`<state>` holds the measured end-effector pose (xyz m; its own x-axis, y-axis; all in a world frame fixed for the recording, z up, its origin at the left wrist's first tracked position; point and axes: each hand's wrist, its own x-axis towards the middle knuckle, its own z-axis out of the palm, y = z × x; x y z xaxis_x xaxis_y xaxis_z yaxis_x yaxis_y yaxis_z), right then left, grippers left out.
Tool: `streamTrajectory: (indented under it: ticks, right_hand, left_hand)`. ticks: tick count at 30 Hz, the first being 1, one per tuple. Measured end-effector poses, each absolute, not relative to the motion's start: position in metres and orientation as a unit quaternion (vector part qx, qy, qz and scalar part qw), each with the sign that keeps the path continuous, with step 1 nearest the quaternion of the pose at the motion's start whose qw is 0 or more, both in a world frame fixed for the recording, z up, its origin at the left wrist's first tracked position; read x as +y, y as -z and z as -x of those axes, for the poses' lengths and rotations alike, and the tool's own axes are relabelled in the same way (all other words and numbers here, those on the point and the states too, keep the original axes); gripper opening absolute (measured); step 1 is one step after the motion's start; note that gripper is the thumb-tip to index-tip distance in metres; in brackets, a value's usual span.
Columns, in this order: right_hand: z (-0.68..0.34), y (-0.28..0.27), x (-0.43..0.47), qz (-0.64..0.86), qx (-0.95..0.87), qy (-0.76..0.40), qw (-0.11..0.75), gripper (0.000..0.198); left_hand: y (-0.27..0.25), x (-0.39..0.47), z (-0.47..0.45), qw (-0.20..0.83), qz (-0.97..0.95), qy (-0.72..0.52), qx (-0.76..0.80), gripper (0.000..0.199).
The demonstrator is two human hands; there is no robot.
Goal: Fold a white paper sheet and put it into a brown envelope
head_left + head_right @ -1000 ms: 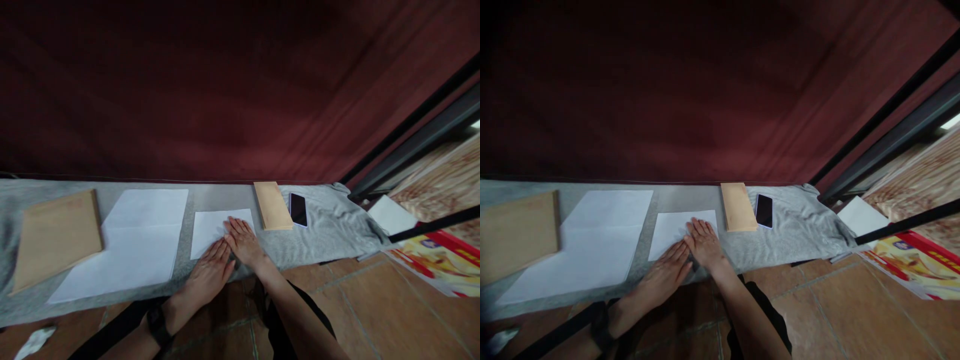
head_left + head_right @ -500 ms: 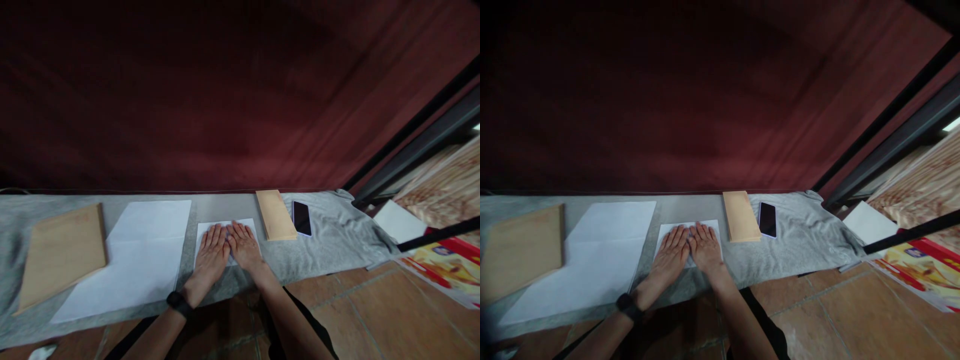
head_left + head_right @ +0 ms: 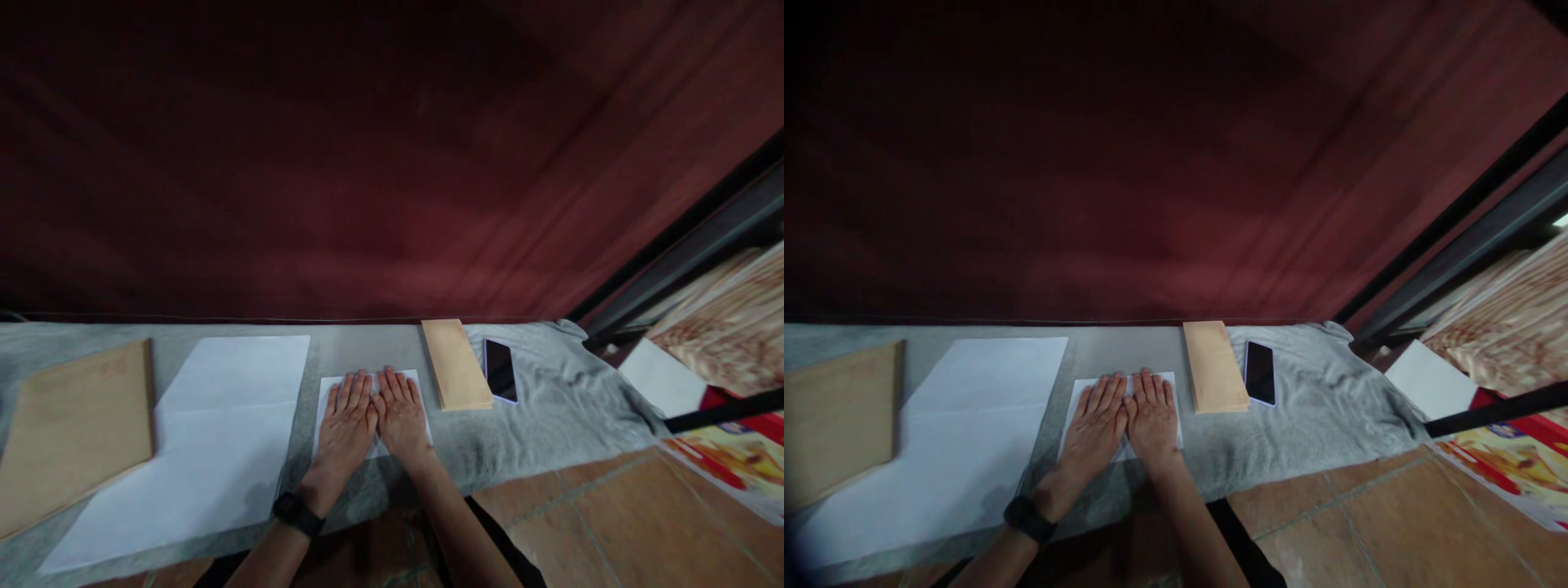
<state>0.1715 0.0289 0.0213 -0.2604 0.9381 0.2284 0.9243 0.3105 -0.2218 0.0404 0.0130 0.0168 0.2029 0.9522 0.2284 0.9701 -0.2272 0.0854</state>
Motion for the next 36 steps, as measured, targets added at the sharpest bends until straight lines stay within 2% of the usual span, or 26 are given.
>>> streamTrajectory:
  ticks: [19, 36]
  right_hand:
    - [-0.183, -0.002, 0.031, 0.631, -0.743, 0.062, 0.211, 0.056]
    - [-0.199, 0.006, 0.031, 0.660, -0.716, 0.076, 0.215, 0.056]
  left_hand:
    - [-0.003, 0.013, -0.024, 0.060, 0.711, 0.198, -0.672, 0.062]
    - [-0.008, 0.013, -0.016, 0.053, 0.670, 0.188, -0.716, 0.070]
